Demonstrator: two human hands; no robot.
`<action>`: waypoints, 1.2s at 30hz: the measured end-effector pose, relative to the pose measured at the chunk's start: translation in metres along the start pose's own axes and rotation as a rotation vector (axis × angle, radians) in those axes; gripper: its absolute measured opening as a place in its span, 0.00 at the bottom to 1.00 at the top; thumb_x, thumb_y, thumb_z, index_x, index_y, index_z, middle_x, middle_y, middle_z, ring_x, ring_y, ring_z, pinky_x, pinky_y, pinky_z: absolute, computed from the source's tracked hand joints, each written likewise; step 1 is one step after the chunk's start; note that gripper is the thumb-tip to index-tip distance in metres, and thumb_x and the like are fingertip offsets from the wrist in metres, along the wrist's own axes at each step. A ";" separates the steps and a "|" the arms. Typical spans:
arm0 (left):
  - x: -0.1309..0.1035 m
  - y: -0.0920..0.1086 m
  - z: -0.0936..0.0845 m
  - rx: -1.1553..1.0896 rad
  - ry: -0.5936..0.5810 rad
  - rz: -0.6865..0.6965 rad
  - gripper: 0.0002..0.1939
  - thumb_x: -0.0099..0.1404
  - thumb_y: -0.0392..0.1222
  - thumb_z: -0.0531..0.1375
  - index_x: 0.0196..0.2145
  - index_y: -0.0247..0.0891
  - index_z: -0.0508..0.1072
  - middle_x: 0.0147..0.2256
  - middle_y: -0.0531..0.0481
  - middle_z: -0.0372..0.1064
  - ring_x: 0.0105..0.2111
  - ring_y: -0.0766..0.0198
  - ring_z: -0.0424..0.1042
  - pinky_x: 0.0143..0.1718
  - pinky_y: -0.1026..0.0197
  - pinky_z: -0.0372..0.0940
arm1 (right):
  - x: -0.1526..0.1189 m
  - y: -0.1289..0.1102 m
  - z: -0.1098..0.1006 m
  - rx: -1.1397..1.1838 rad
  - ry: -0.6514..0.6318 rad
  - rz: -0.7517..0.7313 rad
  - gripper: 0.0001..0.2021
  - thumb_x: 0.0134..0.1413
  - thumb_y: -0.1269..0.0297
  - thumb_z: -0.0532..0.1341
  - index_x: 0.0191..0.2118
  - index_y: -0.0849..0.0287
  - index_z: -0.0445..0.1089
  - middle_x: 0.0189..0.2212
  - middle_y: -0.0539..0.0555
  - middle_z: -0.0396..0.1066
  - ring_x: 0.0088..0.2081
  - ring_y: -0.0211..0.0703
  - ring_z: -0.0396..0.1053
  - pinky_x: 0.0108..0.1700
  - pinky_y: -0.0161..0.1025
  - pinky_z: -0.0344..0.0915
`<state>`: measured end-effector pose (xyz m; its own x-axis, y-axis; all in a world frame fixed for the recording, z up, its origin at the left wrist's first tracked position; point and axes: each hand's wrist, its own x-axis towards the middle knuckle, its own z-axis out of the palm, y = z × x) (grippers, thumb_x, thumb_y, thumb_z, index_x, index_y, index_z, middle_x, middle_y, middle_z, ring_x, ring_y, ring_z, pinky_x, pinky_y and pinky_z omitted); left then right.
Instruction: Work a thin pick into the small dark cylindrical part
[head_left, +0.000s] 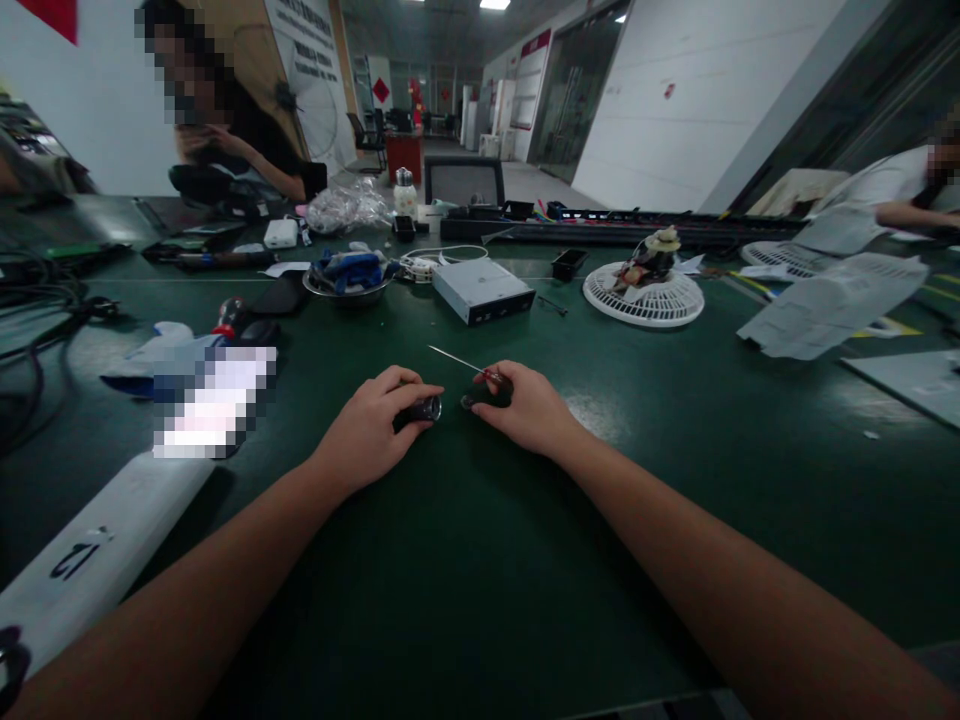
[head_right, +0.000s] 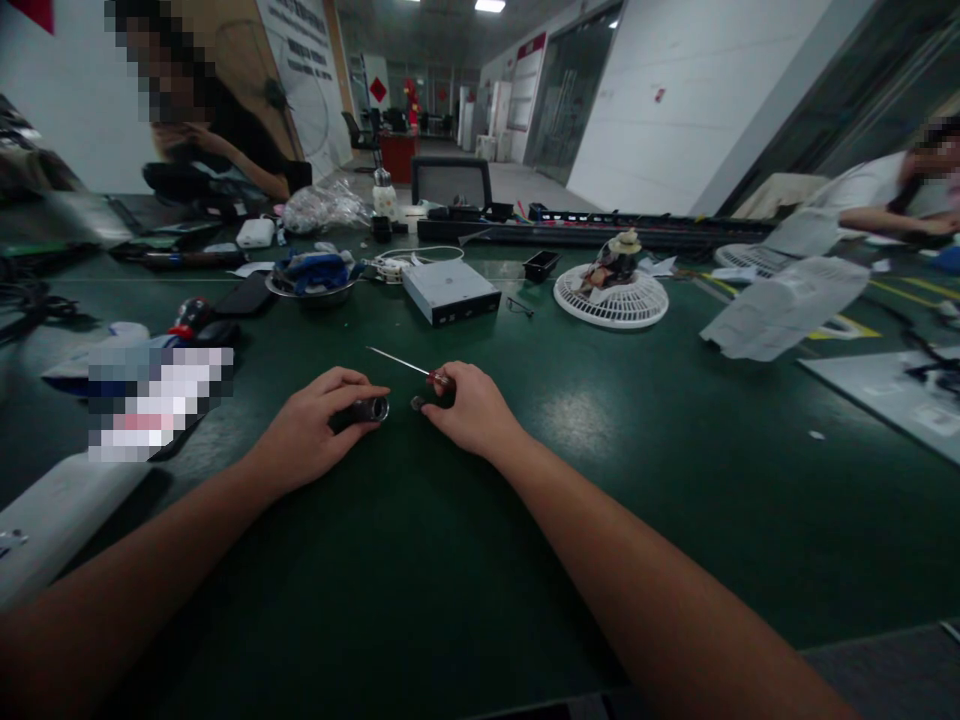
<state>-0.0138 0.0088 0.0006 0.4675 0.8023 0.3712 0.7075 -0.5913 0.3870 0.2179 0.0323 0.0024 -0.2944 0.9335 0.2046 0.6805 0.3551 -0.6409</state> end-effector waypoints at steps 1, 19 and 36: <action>0.000 0.000 0.000 0.000 -0.006 0.003 0.20 0.62 0.33 0.62 0.52 0.43 0.72 0.48 0.47 0.67 0.46 0.55 0.68 0.47 0.49 0.65 | 0.000 -0.001 0.001 -0.007 0.002 -0.021 0.08 0.48 0.65 0.67 0.33 0.58 0.67 0.32 0.52 0.70 0.34 0.42 0.66 0.34 0.40 0.60; 0.003 -0.002 0.002 0.008 -0.057 0.036 0.18 0.63 0.34 0.63 0.51 0.45 0.72 0.48 0.51 0.75 0.47 0.54 0.71 0.49 0.48 0.62 | -0.004 -0.020 0.013 -0.070 -0.062 -0.100 0.13 0.50 0.66 0.66 0.24 0.58 0.61 0.25 0.49 0.63 0.29 0.39 0.61 0.31 0.37 0.54; -0.001 0.004 0.001 -0.051 -0.014 0.140 0.18 0.63 0.41 0.64 0.51 0.42 0.70 0.46 0.48 0.74 0.46 0.55 0.71 0.49 0.49 0.62 | -0.014 -0.027 0.009 0.353 0.068 -0.064 0.05 0.47 0.69 0.67 0.29 0.58 0.70 0.22 0.46 0.66 0.27 0.37 0.66 0.33 0.37 0.63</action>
<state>-0.0107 0.0058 0.0008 0.5678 0.7122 0.4128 0.6070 -0.7010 0.3744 0.1974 0.0089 0.0098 -0.2756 0.9153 0.2936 0.3854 0.3851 -0.8386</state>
